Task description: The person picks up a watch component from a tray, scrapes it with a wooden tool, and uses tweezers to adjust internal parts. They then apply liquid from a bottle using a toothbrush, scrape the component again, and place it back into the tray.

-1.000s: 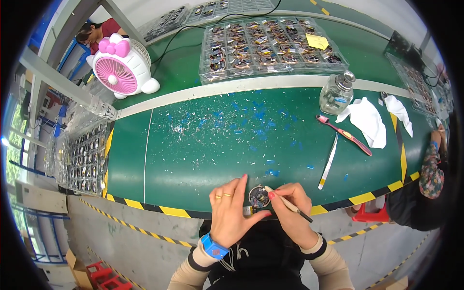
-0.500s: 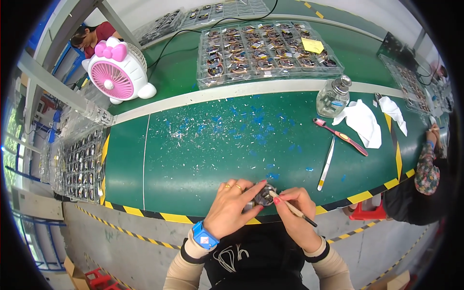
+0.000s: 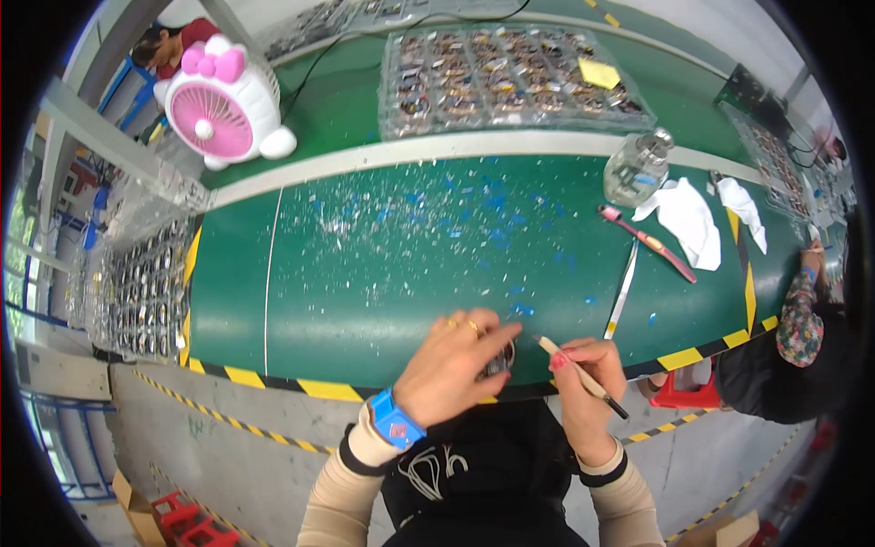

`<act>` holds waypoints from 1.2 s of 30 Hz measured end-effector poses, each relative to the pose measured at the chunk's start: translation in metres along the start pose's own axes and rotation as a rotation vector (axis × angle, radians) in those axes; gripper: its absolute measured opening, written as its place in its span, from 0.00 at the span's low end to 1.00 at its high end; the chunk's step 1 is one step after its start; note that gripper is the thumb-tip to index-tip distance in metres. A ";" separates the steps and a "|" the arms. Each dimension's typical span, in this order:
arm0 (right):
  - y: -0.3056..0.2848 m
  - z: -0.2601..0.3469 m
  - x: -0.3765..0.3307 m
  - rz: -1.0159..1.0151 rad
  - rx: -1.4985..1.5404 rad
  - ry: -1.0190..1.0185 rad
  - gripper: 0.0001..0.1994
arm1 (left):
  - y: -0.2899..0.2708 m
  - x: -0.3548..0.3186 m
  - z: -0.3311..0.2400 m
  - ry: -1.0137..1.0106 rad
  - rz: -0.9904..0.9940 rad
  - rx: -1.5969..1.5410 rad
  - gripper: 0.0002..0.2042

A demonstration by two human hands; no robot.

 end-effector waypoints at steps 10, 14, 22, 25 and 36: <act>0.017 -0.007 0.006 0.078 -0.076 0.117 0.09 | -0.031 -0.025 0.025 -0.145 -0.140 0.018 0.30; 0.043 -0.016 0.010 0.178 -0.162 0.081 0.07 | -0.026 -0.035 0.020 -0.192 -0.184 0.083 0.30; 0.072 -0.032 0.010 0.300 -0.123 0.131 0.05 | -0.023 -0.042 0.020 -0.226 -0.310 0.104 0.29; 0.083 -0.032 0.011 0.371 -0.170 0.119 0.06 | -0.023 -0.041 0.022 -0.232 -0.324 0.102 0.28; 0.084 -0.026 0.011 0.359 -0.249 0.047 0.05 | -0.023 -0.041 0.023 -0.224 -0.363 0.098 0.27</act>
Point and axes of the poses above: each hand's wrist, its own x-axis towards the middle knuckle, its own y-axis out of the palm, z = x × y, the point moved 9 cm from there along x, towards the middle knuckle, and after that the axes turned 2 degrees about -x, right-handed, at the moved point
